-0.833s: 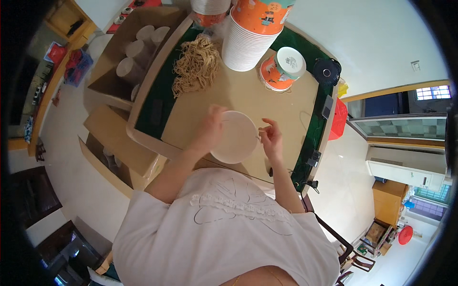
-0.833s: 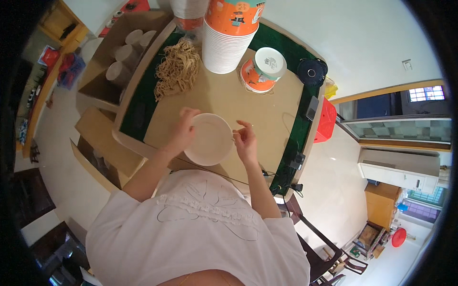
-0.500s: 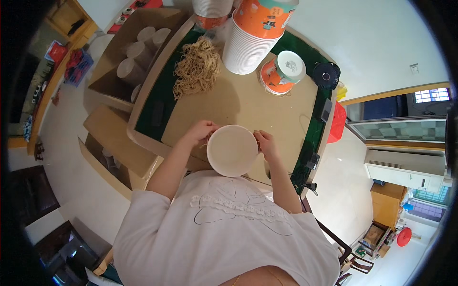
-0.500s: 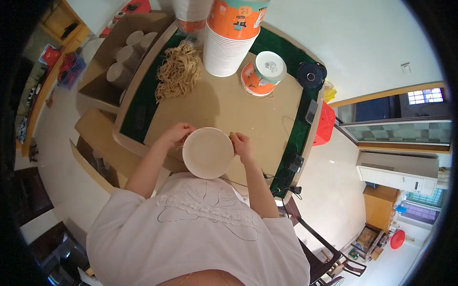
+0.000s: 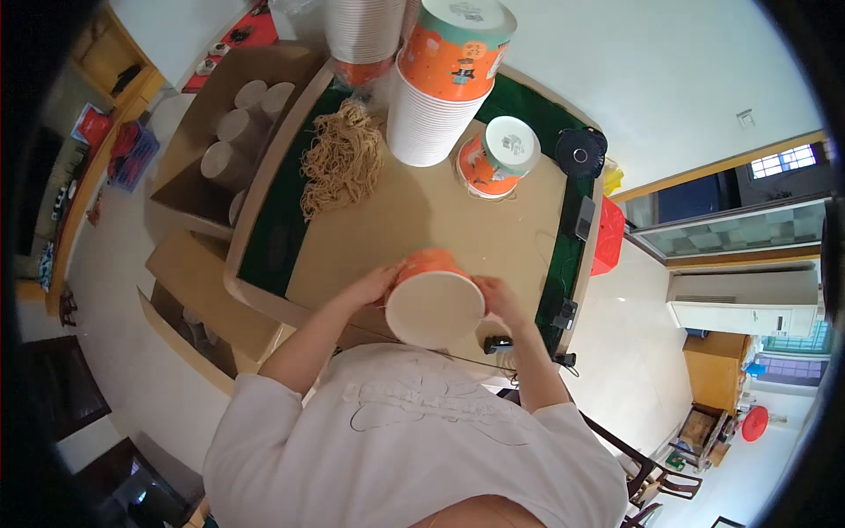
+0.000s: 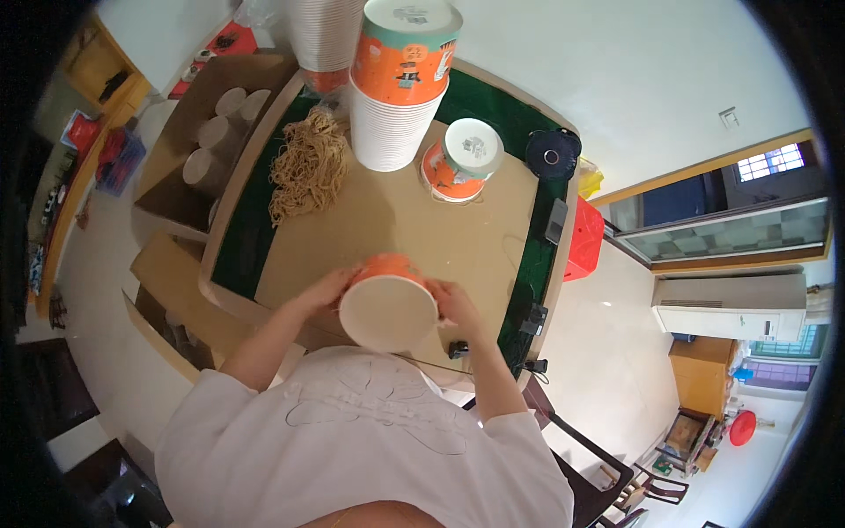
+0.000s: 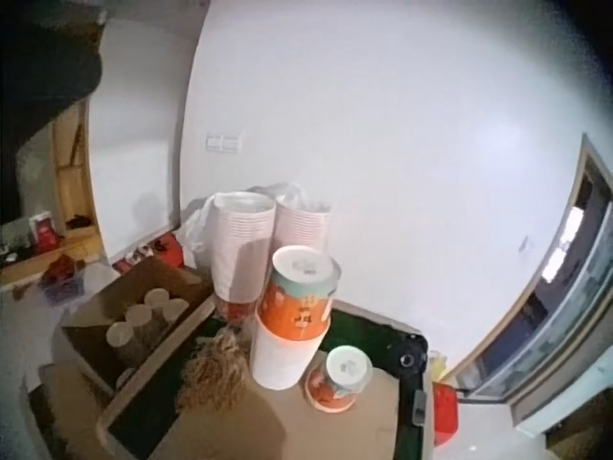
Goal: Tie strings around the rim of paper buckets for packaging.
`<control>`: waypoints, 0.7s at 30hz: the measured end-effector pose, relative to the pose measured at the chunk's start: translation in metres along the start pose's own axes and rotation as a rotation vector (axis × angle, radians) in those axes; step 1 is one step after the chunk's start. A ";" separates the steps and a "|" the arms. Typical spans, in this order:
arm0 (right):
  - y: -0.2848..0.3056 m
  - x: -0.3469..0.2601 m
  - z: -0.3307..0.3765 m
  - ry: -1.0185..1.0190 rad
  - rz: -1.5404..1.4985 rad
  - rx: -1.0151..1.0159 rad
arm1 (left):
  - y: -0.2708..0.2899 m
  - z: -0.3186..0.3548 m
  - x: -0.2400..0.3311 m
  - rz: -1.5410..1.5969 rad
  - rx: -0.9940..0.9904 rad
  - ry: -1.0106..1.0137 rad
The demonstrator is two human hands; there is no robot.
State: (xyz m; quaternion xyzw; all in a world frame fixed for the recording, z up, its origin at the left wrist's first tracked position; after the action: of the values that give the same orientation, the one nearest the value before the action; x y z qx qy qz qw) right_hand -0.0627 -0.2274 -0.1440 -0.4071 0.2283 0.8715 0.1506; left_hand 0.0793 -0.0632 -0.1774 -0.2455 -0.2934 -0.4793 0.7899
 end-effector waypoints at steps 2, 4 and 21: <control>0.037 -0.032 0.000 0.211 -0.085 0.096 | -0.003 0.017 0.075 -0.055 0.136 -0.305; 0.068 -0.123 0.028 0.385 -0.074 0.135 | -0.007 0.039 0.153 -0.110 0.285 -0.627; 0.203 -0.136 -0.146 0.695 0.096 0.846 | -0.044 -0.049 0.303 -0.527 0.394 -1.519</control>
State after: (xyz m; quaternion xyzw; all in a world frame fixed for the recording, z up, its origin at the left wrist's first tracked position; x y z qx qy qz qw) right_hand 0.0247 -0.4862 -0.0642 -0.5641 0.6134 0.5237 0.1770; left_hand 0.1624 -0.3006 0.0047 -0.2827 -0.8738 -0.2922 0.2669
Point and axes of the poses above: each hand's wrist, its own z-axis away from the middle knuckle, its own y-axis out of the back of the hand, x = y × z, the point moved 10 cm from there along -z, towards the middle knuckle, and after that the axes turned 11 degrees about x, right-handed, at the moved point
